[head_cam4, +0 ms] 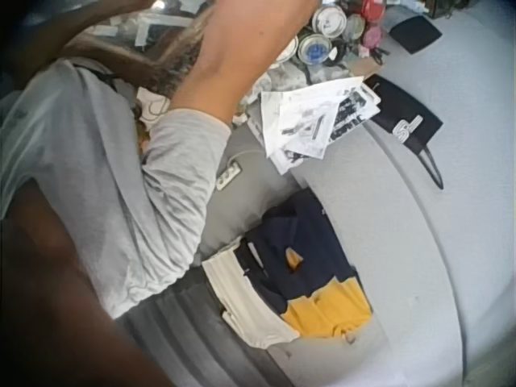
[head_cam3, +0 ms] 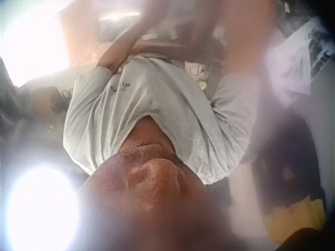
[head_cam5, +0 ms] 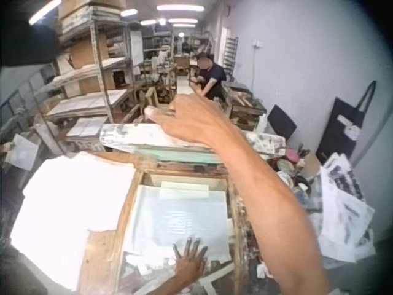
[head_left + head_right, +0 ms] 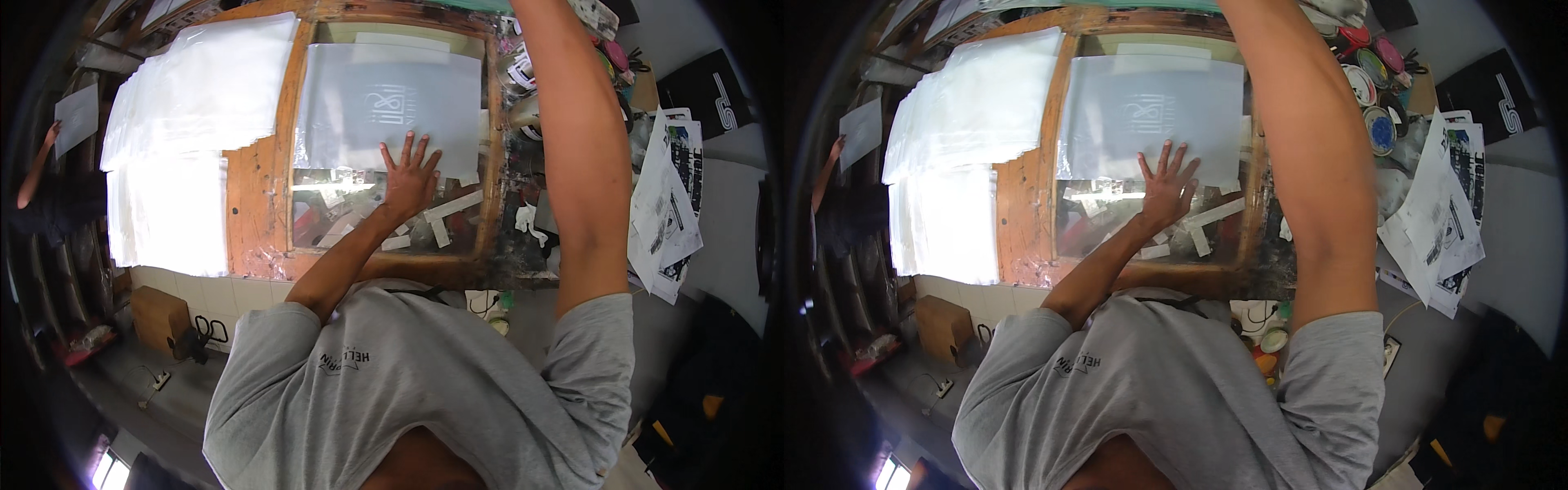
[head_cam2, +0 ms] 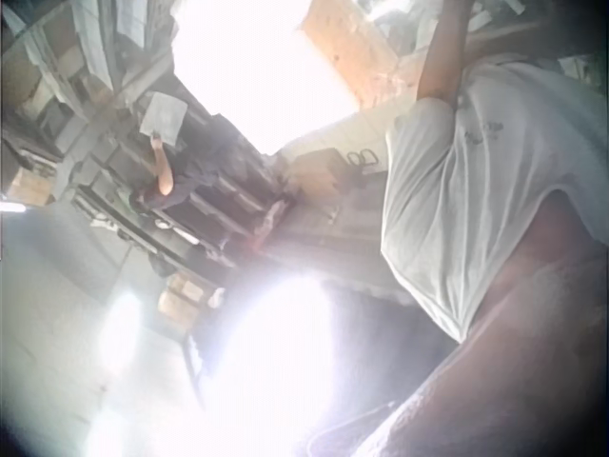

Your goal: The person performs screen printing on white tote bags. They place a bag on the press, pull ink across the screen with a squeegee, lift the screen, and remove the printed bag. This cycle repeats for multiple bags.

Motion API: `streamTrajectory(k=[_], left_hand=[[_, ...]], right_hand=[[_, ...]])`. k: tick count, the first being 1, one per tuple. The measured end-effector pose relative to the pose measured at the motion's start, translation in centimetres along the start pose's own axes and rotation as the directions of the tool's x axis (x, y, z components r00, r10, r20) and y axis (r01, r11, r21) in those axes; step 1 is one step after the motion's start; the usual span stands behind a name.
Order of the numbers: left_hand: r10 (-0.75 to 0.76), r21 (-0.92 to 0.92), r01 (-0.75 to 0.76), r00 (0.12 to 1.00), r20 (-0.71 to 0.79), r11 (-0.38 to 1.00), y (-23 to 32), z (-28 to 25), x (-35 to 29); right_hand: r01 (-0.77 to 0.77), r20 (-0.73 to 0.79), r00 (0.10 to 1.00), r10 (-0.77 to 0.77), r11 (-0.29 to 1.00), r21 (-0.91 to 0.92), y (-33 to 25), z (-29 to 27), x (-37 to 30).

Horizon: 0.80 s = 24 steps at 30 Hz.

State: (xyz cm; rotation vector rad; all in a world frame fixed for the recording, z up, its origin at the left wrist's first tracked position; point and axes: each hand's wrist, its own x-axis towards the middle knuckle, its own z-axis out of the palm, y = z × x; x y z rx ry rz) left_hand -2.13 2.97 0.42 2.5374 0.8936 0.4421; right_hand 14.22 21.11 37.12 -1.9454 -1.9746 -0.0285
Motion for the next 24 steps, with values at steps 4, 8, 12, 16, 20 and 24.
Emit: streamTrajectory(k=[4, 8, 12, 16, 20, 24], left_hand=[[-0.192, -0.478, 0.098, 0.97, -0.151, 0.873, 1.4, -6.5, 0.7], [-0.618, -0.993, -0.117, 0.781, -0.092, 0.0, 2.6, -15.9, -1.4], [-0.566, -0.779, 0.146, 0.608, 0.557, -0.61, -1.4, -11.8, -5.3], [-0.639, -0.748, 0.207, 0.41, 0.651, -0.63, -3.4, -7.4, -5.0], [-0.632, -0.755, 0.184, 0.445, 0.635, -0.629, -4.5, -5.9, -5.8], [-0.661, -0.795, 0.234, 0.452, 0.599, -0.559, -4.1, -6.2, -5.9]], right_hand=[[-0.319, 0.153, 0.937, 0.315, 0.948, 0.0, -3.7, 0.7, -4.4], [0.011, -0.017, 1.0, -0.011, 1.0, -0.018, -4.7, 11.2, -15.3], [0.006, 0.163, 0.987, -0.002, 1.0, -0.025, -4.0, 21.7, -24.0], [-0.112, 0.18, 0.979, 0.098, 0.991, 0.067, -4.3, 24.7, -24.9], [-0.085, 0.086, 0.993, 0.084, 0.996, 0.001, -5.9, 25.4, -27.2], [-0.03, -0.014, 1.0, 0.028, 0.994, -0.101, -4.1, 27.6, -25.2]])
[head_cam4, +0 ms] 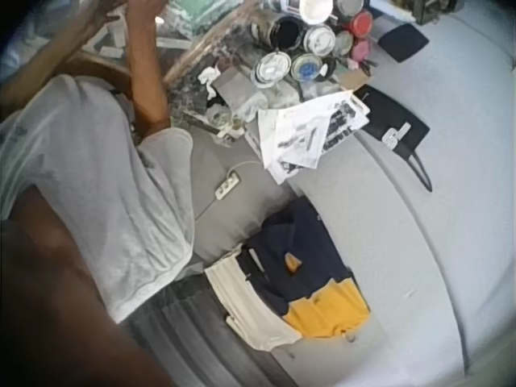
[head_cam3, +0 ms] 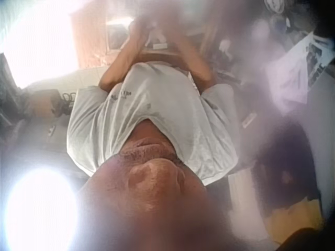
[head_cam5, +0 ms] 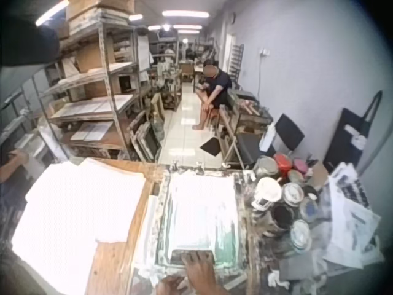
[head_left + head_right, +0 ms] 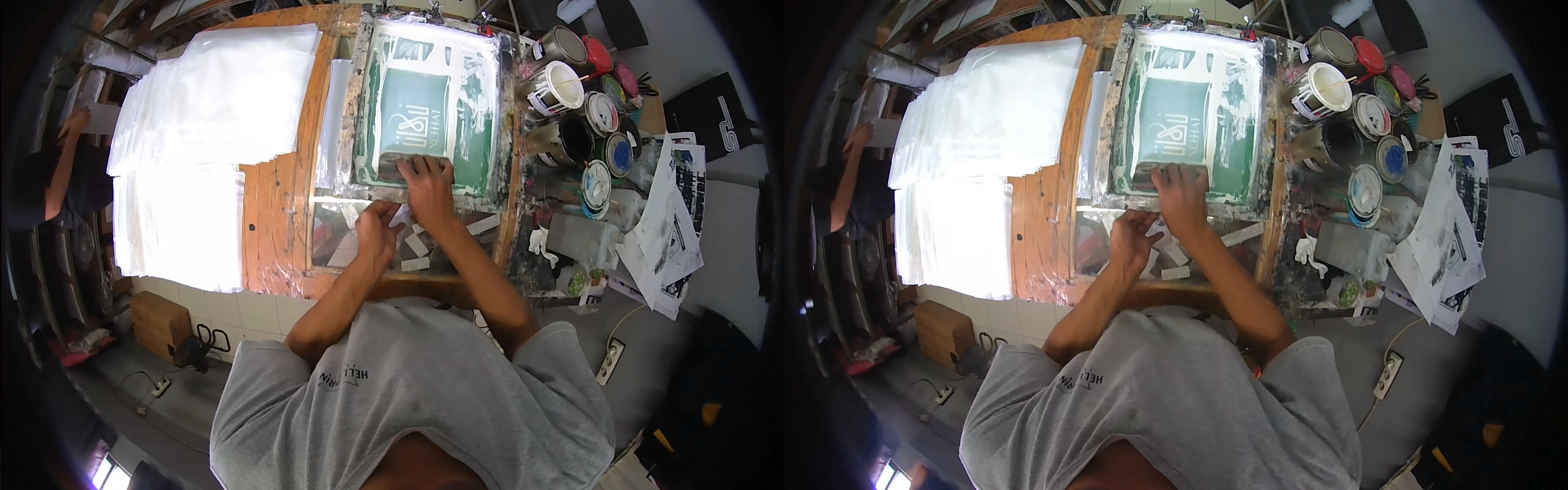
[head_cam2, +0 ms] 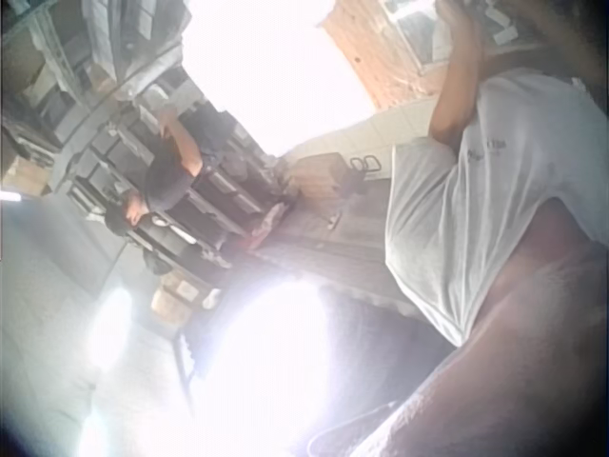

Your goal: The person performs screen printing on white tote bags. They place a bag on the press, pull ink across the screen with a squeegee, lift the screen, and remove the printed bag. This cycle repeats for multiple bags.

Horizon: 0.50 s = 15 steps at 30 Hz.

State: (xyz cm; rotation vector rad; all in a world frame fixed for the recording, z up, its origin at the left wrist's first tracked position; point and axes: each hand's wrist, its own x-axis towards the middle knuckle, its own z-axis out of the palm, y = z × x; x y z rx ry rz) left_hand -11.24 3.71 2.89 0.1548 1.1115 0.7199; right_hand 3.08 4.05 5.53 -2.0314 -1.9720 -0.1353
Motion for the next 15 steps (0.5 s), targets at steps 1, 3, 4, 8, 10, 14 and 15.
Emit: streamTrajectory(k=[1, 3, 4, 8, 10, 14, 15], left_hand=[[0.009, 0.003, -0.009, 1.0, -0.002, 1.0, 0.1, 0.0, -0.3], [0.028, 0.005, -0.028, 1.0, -0.005, 1.0, 0.1, 0.0, -0.8], [0.024, 0.011, -0.024, 1.0, -0.006, 1.0, 0.1, 0.0, -0.8], [-0.003, 0.019, 0.003, 1.0, -0.021, 1.0, 0.2, -0.1, -0.4], [-0.019, 0.019, 0.02, 1.0, -0.016, 1.0, 0.2, -0.4, -0.4], [-0.054, 0.029, 0.054, 0.998, 0.016, 0.998, 0.7, -0.8, 0.2], [-0.067, 0.03, 0.067, 0.998, 0.01, 0.997, 0.9, -0.8, 0.1]], right_hand=[[0.0, -0.007, 1.0, 0.0, 1.0, 0.003, 0.7, 0.6, 1.1], [0.004, -0.02, 1.0, -0.004, 1.0, 0.008, 2.4, 1.9, 3.7], [-0.012, 0.03, 0.999, 0.012, 1.0, 0.01, 3.4, 2.5, 5.3], [-0.093, 0.161, 0.983, 0.085, 0.995, 0.044, 8.0, 4.4, 12.9], [-0.135, 0.31, 0.944, 0.112, 0.989, 0.053, 9.4, 3.2, 16.0], [-0.148, 0.199, 0.971, 0.134, 0.988, 0.053, 11.2, 3.0, 18.2], [-0.148, 0.226, 0.963, 0.145, 0.989, -0.004, 11.1, 3.3, 18.2]])
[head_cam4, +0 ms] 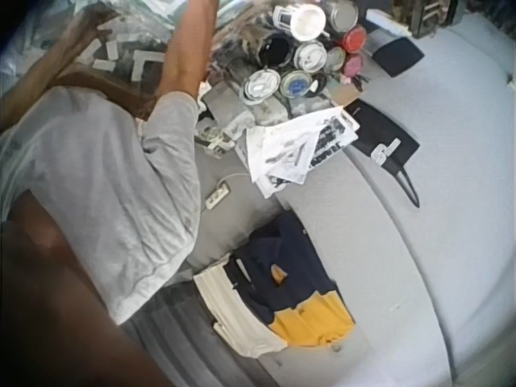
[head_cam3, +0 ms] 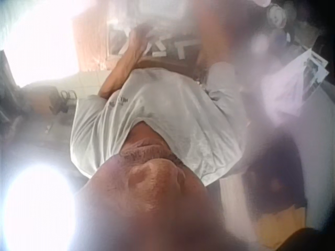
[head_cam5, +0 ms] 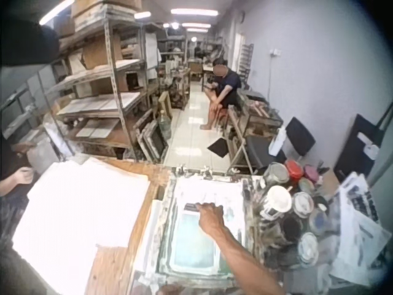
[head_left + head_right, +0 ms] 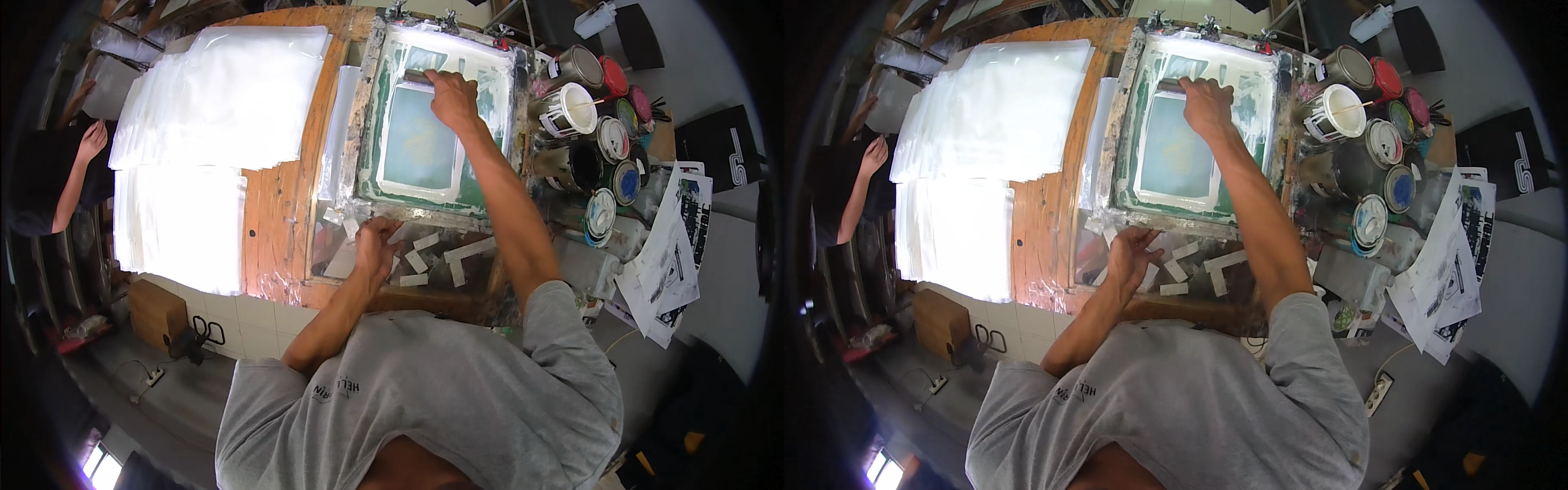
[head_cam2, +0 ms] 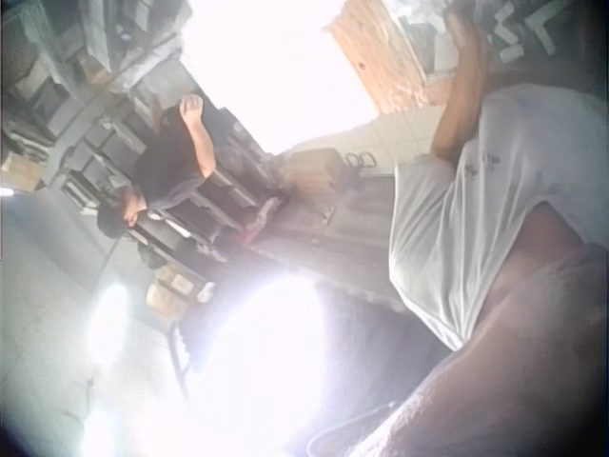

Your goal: The person performs screen printing on white tote bags. They place a bag on the press, pull ink across the screen with a squeegee, lift the screen, and remove the printed bag. This cycle repeats for multiple bags.

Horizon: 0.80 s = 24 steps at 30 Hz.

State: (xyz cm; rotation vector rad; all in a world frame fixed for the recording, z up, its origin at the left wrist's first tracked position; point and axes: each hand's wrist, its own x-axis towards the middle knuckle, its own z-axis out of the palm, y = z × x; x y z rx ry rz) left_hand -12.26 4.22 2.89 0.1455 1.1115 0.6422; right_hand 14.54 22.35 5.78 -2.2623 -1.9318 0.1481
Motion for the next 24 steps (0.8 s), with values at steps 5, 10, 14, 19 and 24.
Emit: streamTrajectory(k=[5, 10, 14, 19, 24], left_hand=[[0.049, 0.0, -0.049, 0.999, 0.009, 0.999, 0.9, 0.8, -1.4], [0.093, 0.051, -0.098, 0.991, 0.1, 0.994, 2.4, 1.6, -2.3], [0.187, -0.021, -0.187, 0.953, 0.237, 0.982, 5.2, 3.6, -4.7], [0.472, -0.177, -0.441, 0.769, 0.431, 0.88, 11.4, 9.8, -7.7], [0.845, 0.856, -0.461, 0.532, 0.058, 0.232, 14.0, 5.6, 6.9]], right_hand=[[0.161, -0.186, 0.97, -0.156, 0.987, 0.016, -3.5, 1.0, -9.5], [0.2, -0.071, 0.978, -0.194, 0.976, 0.089, -7.9, -5.9, -18.8], [0.16, -0.018, 0.987, -0.159, 0.98, 0.116, -9.7, -12.7, -18.6], [0.285, -0.387, 0.882, -0.268, 0.958, -0.013, -8.5, -18.3, -12.4], [0.224, -0.269, 0.94, -0.208, 0.974, 0.031, -7.9, -25.0, -7.8]])
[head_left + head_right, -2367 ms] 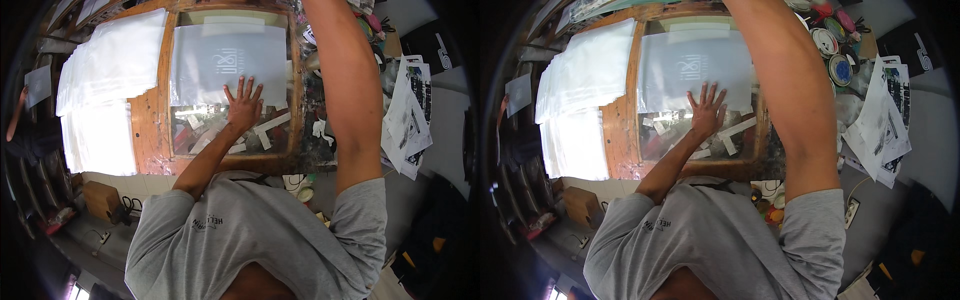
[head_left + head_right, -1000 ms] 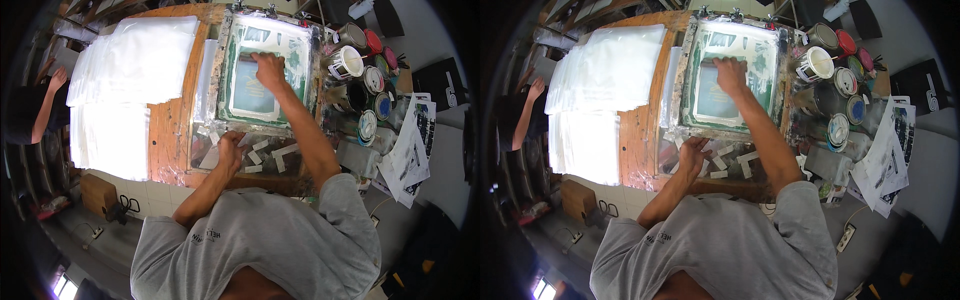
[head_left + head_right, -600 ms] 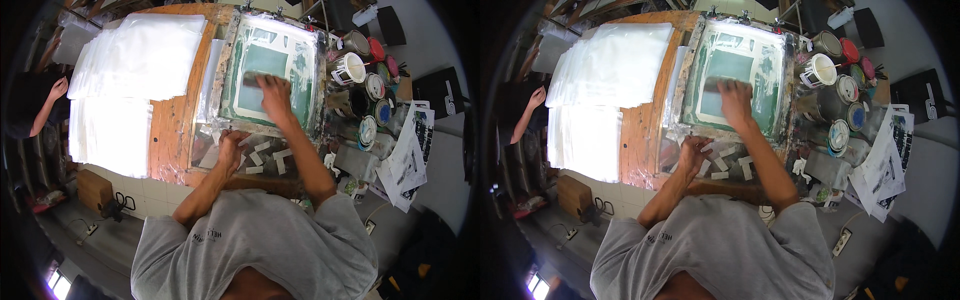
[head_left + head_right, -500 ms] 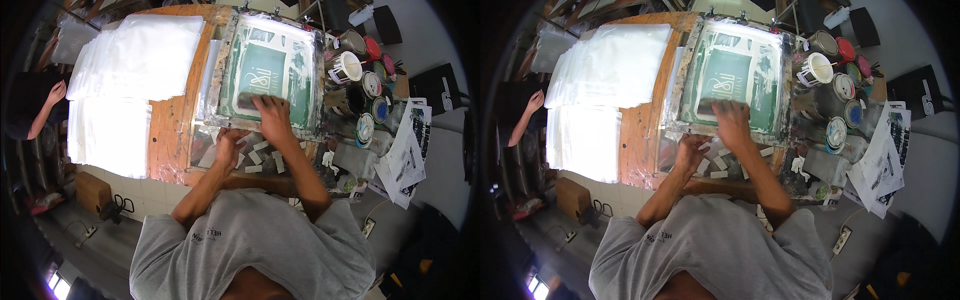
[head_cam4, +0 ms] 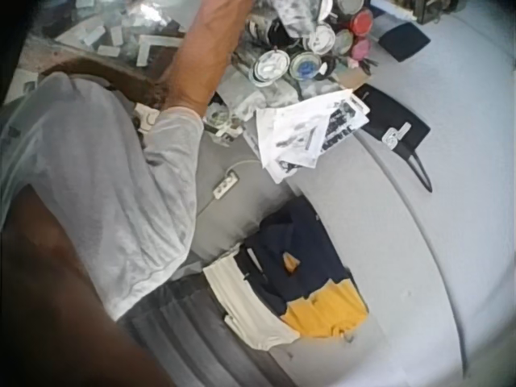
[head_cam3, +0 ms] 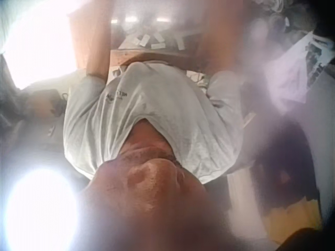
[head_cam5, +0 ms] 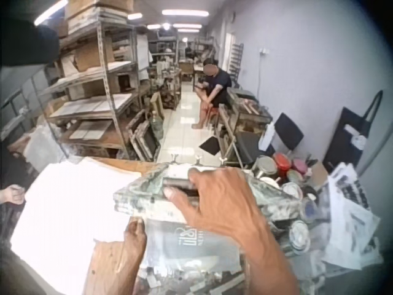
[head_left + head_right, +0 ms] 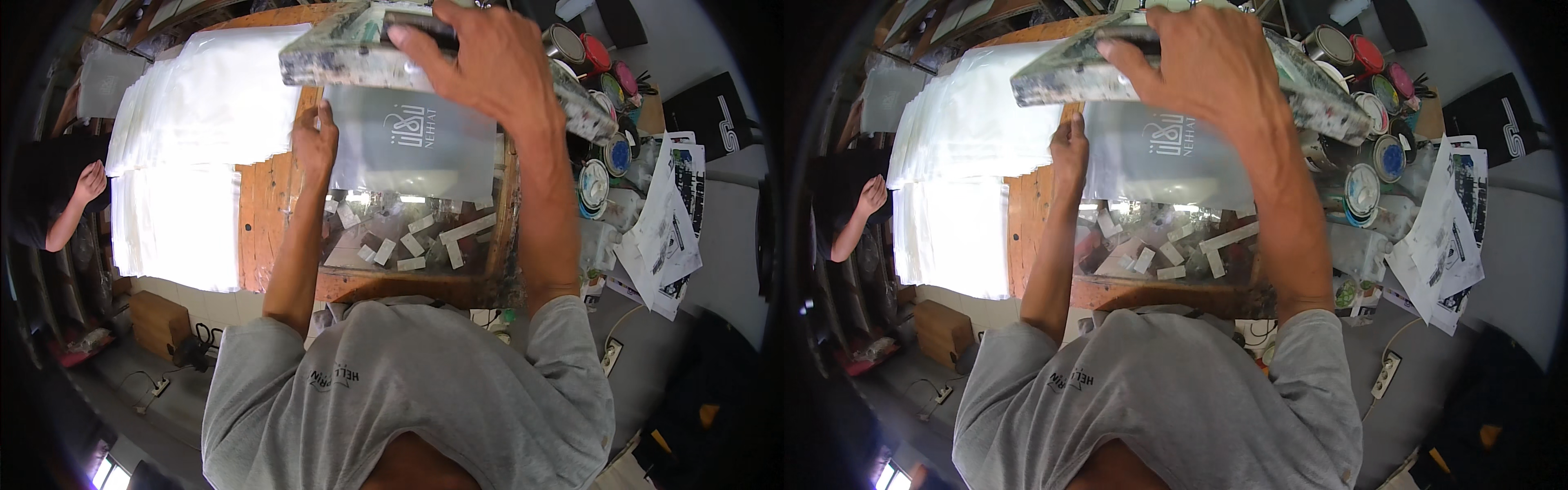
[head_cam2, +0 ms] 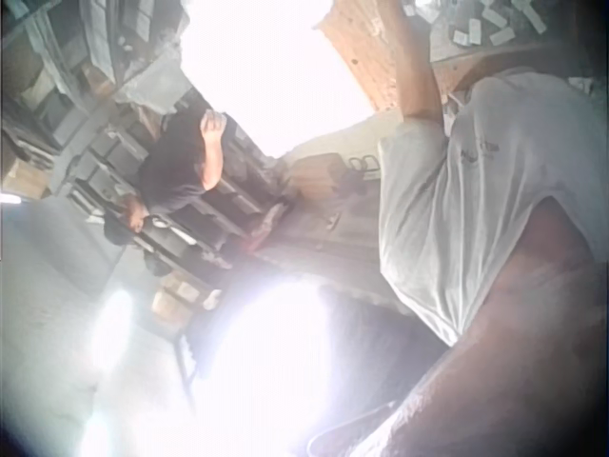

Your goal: The person performs screen printing on white tote bags. They place a bag on the press, pull ink across the screen with a squeegee, lift the screen, and remove the printed bag. This cycle repeats for multiple bags.

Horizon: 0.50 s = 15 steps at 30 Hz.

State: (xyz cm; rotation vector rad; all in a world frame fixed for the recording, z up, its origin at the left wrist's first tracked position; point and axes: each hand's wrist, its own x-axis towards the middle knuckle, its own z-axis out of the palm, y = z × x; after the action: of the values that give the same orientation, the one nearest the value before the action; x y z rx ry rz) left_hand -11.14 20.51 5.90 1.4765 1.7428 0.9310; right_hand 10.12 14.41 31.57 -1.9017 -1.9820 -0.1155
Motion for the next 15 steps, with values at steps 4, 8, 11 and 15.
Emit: streamTrajectory(k=[4, 8, 11, 15], left_hand=[[0.06, 0.634, -0.05, 0.998, 0.007, 0.771, -4.3, 1.0, -0.6], [0.231, 0.221, -0.268, 0.956, 0.18, 0.938, -2.8, -0.1, 0.9], [0.108, 0.175, -0.136, 0.981, 0.16, 0.975, -4.7, -5.2, 5.7], [0.148, 0.585, 0.048, 0.948, -0.282, 0.81, -6.4, -16.5, 10.8]], right_hand=[[-0.079, 0.095, 0.993, 0.073, 0.995, 0.059, 0.3, -3.2, 3.8], [-0.158, 0.148, 0.978, 0.145, 0.985, 0.076, 0.8, -4.4, 5.8], [-0.169, 0.092, 0.982, 0.164, 0.985, 0.043, 1.5, -3.6, 7.1], [0.049, -0.182, 0.982, -0.05, 0.999, -0.007, 3.2, -2.4, 6.8]])
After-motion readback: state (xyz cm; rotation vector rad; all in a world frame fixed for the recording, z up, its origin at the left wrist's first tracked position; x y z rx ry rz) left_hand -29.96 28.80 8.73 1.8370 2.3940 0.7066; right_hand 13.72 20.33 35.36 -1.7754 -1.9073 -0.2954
